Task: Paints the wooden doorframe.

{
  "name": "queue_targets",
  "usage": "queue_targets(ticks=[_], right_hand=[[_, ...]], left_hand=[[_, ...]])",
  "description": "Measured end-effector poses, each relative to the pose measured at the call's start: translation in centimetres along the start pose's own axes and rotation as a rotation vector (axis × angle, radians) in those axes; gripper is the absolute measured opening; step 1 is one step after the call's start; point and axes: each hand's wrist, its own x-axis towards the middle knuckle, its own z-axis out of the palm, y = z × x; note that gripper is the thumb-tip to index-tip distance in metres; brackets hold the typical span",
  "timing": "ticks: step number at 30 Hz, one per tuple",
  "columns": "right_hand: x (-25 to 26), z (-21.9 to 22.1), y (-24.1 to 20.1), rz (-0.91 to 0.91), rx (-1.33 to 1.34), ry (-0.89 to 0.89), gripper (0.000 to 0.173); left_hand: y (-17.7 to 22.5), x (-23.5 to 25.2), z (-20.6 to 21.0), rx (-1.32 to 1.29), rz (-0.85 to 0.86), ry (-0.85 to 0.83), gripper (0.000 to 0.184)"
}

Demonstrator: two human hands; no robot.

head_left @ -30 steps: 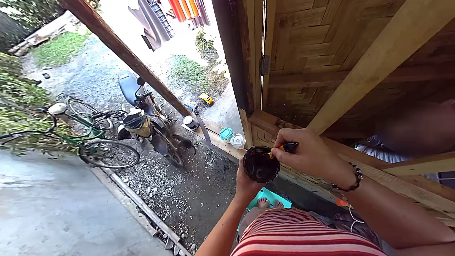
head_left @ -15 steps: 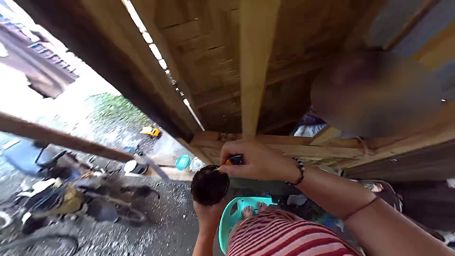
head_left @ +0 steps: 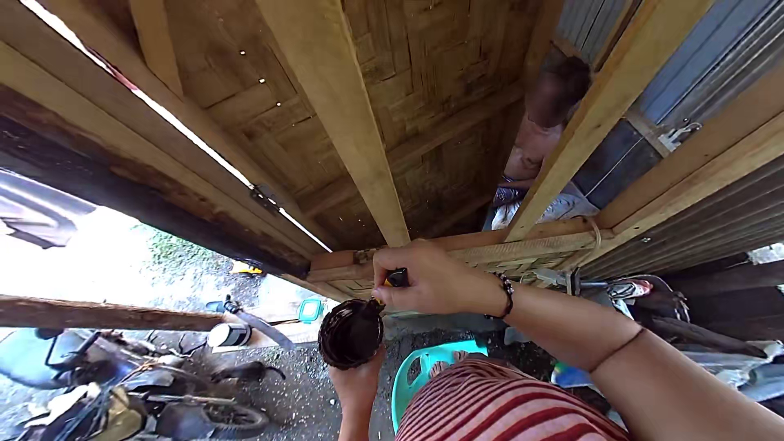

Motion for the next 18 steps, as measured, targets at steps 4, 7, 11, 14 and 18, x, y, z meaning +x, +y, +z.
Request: queue_targets(ticks=[4, 7, 11, 14, 18], right_hand=[[-0.1, -0.6, -0.4, 0.024, -0.007, -0.016, 0.011], [0.0, -0.9, -0.8, 0.023, -0.034, -0.018, 0.011], [0.2, -0.9, -1.0, 0.015, -0.075, -0.008, 0.009], [0.5, -0.7, -1.0, 0.019, -0.081, -0.026, 0.008], [0.6, -0.7, -0.9, 0.012, -0.082, -0.032, 0.007]], left_hand=[[-0.3, 0.0, 0.0, -0.004, 0.014, -0.015, 0.079], [-0.7, -0.2, 0.0, -0.028, 0.001, -0.018, 0.082], [-1.1, -0.4, -0.2, 0.007, -0.010, -0.010, 0.086], [-1.4, -0.5, -0.4, 0.014, -0.024, -0.006, 0.087], [-1.4, -0.6, -0.4, 0.004, -0.020, 0.006, 0.085]])
